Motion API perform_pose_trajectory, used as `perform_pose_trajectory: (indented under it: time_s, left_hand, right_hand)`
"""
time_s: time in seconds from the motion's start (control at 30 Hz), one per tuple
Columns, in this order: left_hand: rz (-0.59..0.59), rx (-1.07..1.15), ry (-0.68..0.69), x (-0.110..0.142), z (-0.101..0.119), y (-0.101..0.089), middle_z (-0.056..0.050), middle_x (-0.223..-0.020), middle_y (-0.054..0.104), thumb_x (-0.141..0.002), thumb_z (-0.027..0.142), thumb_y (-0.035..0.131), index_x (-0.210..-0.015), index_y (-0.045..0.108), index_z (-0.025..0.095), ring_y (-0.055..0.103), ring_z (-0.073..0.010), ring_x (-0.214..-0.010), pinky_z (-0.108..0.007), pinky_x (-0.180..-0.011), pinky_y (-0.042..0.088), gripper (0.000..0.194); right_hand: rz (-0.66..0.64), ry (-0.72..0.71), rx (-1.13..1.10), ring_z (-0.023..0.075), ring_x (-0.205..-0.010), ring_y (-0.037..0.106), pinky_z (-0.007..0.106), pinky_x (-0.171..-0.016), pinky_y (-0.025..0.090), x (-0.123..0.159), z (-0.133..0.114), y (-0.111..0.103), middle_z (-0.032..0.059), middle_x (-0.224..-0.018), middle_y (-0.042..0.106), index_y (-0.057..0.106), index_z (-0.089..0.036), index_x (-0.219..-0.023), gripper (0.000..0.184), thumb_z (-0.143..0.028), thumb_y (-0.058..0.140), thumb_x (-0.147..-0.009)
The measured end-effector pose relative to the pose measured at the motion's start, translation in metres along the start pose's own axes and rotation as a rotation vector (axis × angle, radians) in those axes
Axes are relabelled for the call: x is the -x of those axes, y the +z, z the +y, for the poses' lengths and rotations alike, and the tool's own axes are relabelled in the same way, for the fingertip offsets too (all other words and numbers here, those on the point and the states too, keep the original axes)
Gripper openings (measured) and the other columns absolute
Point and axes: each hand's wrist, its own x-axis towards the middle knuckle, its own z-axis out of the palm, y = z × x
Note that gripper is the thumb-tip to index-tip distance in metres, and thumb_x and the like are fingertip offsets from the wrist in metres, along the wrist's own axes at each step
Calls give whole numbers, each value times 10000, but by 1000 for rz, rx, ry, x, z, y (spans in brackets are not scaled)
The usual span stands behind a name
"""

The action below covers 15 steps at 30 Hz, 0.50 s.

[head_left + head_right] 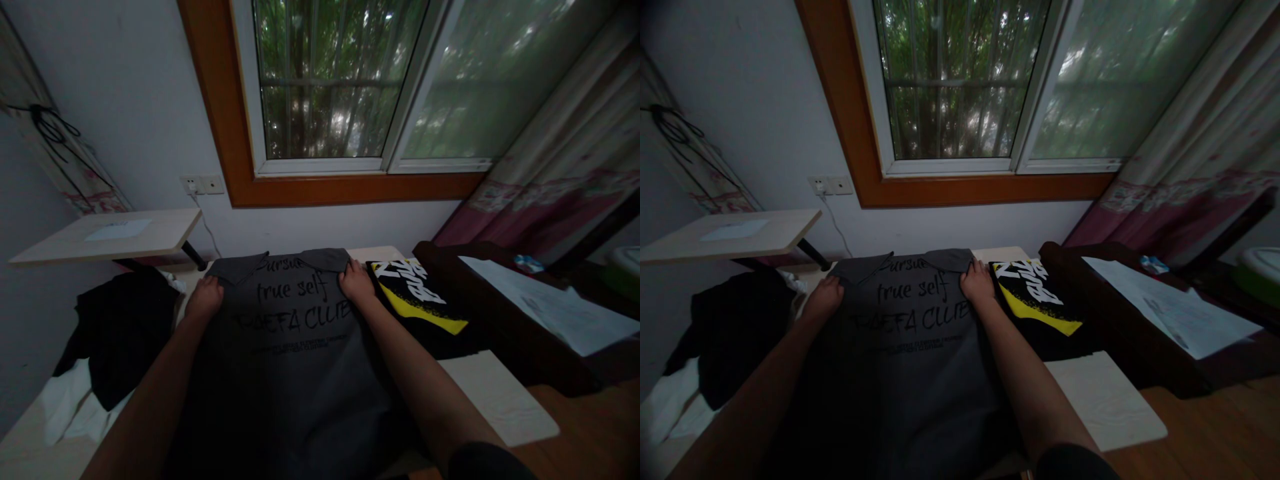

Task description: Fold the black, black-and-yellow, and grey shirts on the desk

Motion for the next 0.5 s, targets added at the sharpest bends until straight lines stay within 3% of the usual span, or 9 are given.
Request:
perform_pose_trajectory:
  time_s: [0.5]
  left_hand:
    - [-6,20,44,-27,-13,14,-248,-1130,701,-881,133,367,-947,752,64,615,-348,-1153,-475,-1018,444,396]
  right_hand:
    - [-32,43,-5,331,-1477,333,481,-1201,255,-28,-5,3,199,-1606,384,472,-34,-1487,578,-292,360,-981]
